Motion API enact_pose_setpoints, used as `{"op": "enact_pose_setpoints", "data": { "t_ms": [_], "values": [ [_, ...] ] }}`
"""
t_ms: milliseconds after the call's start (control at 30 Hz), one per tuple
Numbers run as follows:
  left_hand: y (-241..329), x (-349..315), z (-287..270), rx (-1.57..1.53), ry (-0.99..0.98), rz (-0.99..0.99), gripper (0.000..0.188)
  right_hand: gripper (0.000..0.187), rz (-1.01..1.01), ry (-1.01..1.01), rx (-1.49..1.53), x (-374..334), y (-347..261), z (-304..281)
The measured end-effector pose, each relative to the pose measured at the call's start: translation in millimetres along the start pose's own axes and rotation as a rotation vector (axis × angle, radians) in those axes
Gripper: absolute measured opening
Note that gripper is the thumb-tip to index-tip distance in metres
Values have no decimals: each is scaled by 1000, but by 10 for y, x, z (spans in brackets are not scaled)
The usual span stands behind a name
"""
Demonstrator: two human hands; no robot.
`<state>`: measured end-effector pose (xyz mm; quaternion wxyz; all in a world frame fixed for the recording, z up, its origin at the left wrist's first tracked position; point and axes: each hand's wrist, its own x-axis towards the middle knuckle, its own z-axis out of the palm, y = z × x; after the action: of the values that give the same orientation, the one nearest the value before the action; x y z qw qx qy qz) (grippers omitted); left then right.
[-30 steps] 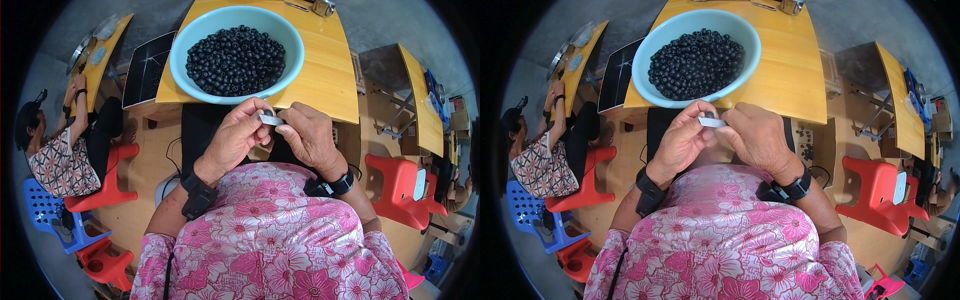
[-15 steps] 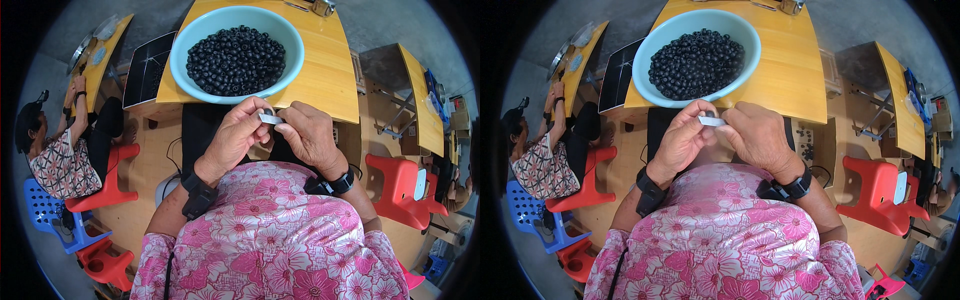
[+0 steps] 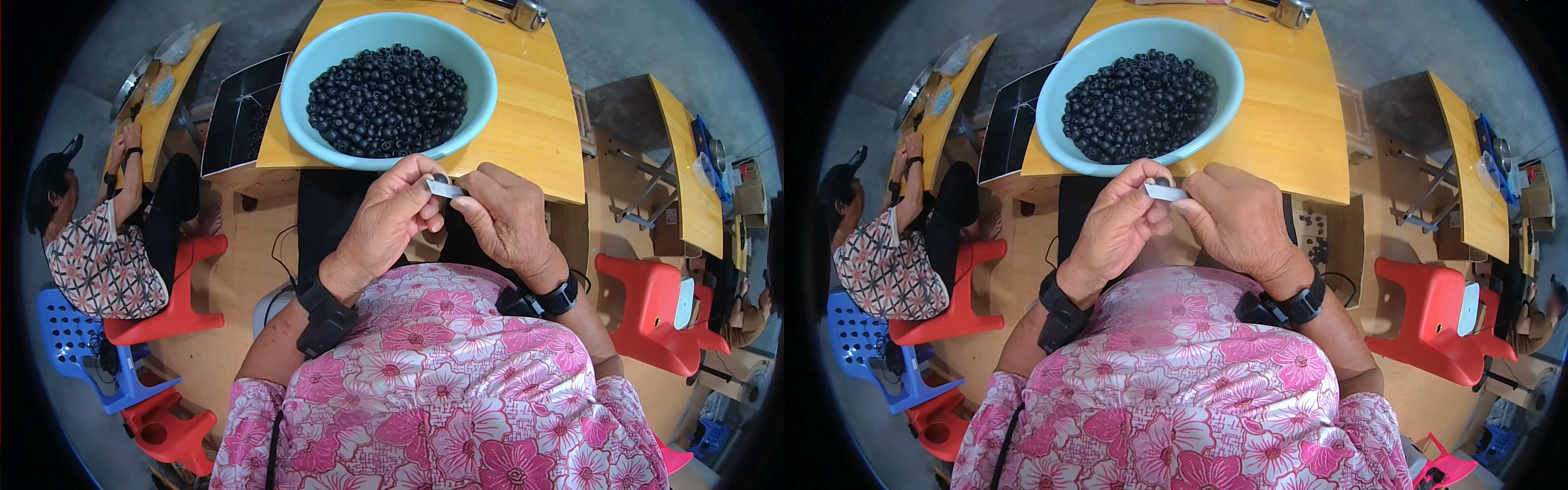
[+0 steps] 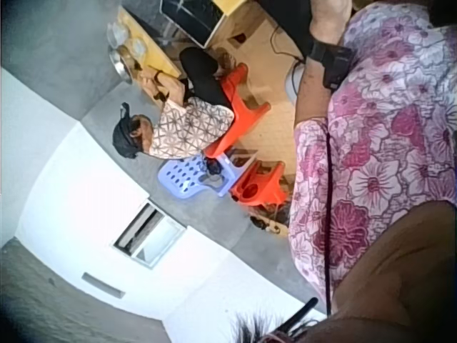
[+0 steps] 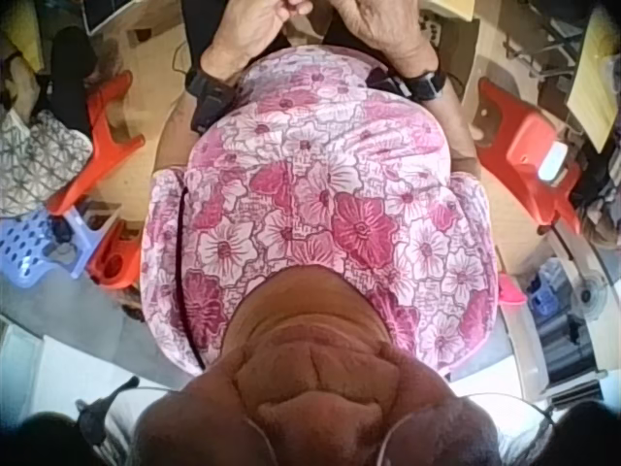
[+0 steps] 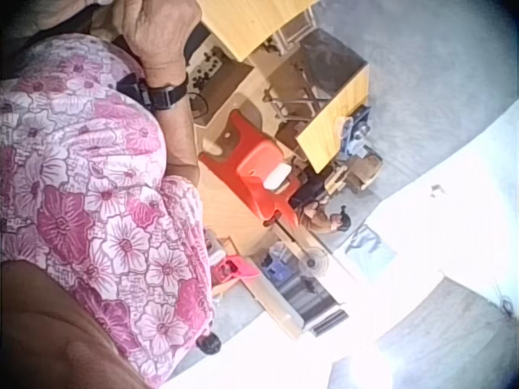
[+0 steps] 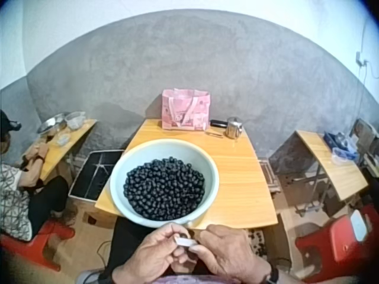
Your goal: Peeling and cleaning small black seeds from a large bowl using a small knife.
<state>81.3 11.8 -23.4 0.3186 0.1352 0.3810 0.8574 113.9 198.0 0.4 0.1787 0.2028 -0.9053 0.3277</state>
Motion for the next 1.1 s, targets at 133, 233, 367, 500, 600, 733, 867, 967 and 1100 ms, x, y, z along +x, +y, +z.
{"op": "enact_pose_setpoints", "data": {
  "t_ms": [133,233,367,500,600,733,867,967,1100],
  "values": [
    [-9,-9,32,24,6,4,17,20,82,47,9,-36,46,31],
    [-8,-51,80,-13,-18,-43,16,21,263,110,40,-29,114,-4],
    [-50,-17,44,0,6,-35,16,19,251,145,270,-44,98,37],
    [-58,-5,31,-12,64,-21,16,17,277,141,440,-48,147,87],
    [-70,5,20,-31,91,-27,15,21,337,138,502,-9,36,115],
    [-97,17,72,-38,157,-44,14,29,275,158,513,21,5,150],
    [-118,19,132,-144,178,-72,14,29,229,213,419,-17,54,201],
    [-142,14,141,-179,171,-72,13,32,159,213,278,-25,46,180],
    [-165,9,133,-219,193,-84,14,31,108,240,217,-33,58,186]
  ]
}}
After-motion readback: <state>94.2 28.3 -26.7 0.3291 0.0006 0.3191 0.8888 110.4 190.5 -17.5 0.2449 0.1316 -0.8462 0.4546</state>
